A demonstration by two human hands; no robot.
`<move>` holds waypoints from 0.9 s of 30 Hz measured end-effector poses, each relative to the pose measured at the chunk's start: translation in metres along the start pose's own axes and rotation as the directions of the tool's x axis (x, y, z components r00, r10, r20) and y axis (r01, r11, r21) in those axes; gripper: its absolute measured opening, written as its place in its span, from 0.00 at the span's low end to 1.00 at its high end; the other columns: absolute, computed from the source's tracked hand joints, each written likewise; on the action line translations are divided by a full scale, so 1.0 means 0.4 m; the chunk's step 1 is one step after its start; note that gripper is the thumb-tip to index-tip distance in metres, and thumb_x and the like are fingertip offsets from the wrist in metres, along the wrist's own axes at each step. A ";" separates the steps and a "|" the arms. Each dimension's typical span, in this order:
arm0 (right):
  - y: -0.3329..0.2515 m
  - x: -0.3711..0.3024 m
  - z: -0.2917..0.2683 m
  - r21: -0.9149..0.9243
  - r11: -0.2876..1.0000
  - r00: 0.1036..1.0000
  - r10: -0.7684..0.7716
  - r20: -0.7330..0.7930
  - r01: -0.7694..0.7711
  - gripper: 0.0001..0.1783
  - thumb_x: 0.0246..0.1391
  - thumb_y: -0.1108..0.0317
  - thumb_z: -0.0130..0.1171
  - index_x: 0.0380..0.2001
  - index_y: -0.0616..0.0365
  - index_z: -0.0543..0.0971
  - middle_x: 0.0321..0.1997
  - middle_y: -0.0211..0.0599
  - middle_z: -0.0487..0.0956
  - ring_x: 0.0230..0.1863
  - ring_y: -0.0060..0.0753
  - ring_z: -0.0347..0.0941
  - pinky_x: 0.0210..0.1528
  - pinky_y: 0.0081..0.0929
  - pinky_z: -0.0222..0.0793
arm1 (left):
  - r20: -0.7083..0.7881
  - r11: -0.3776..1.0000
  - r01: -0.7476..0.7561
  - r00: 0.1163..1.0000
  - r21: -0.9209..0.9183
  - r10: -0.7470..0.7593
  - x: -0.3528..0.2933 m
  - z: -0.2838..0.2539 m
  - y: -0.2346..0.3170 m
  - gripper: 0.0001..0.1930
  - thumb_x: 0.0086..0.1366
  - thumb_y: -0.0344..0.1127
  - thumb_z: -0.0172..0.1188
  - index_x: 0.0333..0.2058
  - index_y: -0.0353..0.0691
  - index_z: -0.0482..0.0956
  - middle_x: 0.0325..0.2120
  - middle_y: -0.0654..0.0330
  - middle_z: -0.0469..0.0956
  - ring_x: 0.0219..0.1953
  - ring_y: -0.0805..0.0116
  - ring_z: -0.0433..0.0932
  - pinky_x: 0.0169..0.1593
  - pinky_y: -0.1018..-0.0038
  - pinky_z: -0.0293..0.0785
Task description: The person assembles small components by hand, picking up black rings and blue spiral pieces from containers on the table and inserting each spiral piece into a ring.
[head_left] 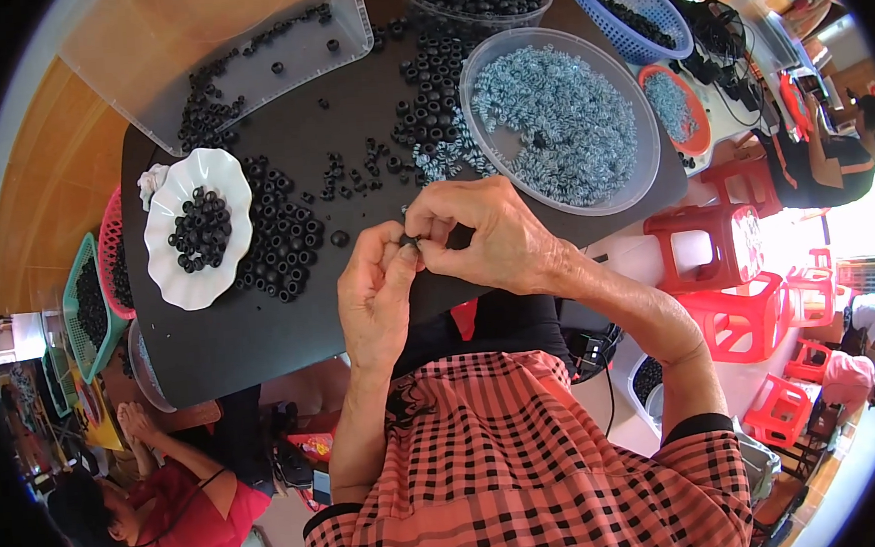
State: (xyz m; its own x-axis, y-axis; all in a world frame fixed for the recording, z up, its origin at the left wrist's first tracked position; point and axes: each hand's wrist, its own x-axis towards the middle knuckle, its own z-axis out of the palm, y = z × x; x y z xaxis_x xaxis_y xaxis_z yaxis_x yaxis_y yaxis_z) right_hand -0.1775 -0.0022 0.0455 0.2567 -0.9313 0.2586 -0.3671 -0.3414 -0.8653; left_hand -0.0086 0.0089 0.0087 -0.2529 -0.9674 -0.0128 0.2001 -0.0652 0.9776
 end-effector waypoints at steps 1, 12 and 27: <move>-0.002 0.003 0.000 -0.018 1.000 1.000 0.001 0.003 0.000 0.07 0.42 0.79 0.60 0.29 0.62 0.77 0.25 0.32 0.78 0.26 0.23 0.77 0.31 0.21 0.73 | 0.004 1.000 -0.007 1.000 0.027 0.007 0.000 -0.002 -0.002 0.07 0.68 0.27 0.53 0.42 0.30 0.72 0.25 0.71 0.67 0.28 0.84 0.64 0.35 0.85 0.63; -0.022 -0.009 -0.036 -0.054 0.994 0.989 0.092 -0.117 -0.099 0.06 0.43 0.81 0.57 0.28 0.64 0.75 0.26 0.30 0.77 0.27 0.16 0.74 0.32 0.18 0.71 | -0.060 0.996 -0.003 0.998 -0.089 -0.003 0.007 -0.032 0.005 0.06 0.68 0.26 0.50 0.41 0.31 0.72 0.33 0.57 0.79 0.35 0.75 0.77 0.43 0.79 0.72; 0.093 0.241 0.064 -0.365 0.906 0.969 -0.245 -0.036 0.216 0.06 0.43 0.78 0.58 0.28 0.65 0.79 0.23 0.40 0.75 0.22 0.32 0.73 0.27 0.28 0.70 | -0.055 0.990 -0.047 0.998 -0.132 0.040 -0.007 -0.017 0.001 0.07 0.66 0.22 0.49 0.41 0.30 0.71 0.32 0.57 0.78 0.36 0.77 0.77 0.44 0.79 0.73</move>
State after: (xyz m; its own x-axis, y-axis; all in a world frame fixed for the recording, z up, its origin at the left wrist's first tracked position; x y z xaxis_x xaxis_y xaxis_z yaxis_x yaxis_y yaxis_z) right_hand -0.1436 -0.1013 0.0272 0.3066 -0.8229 0.4783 -0.6032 -0.5567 -0.5711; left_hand -0.0014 0.0098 0.0078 -0.1919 -0.9813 0.0145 0.3350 -0.0516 0.9408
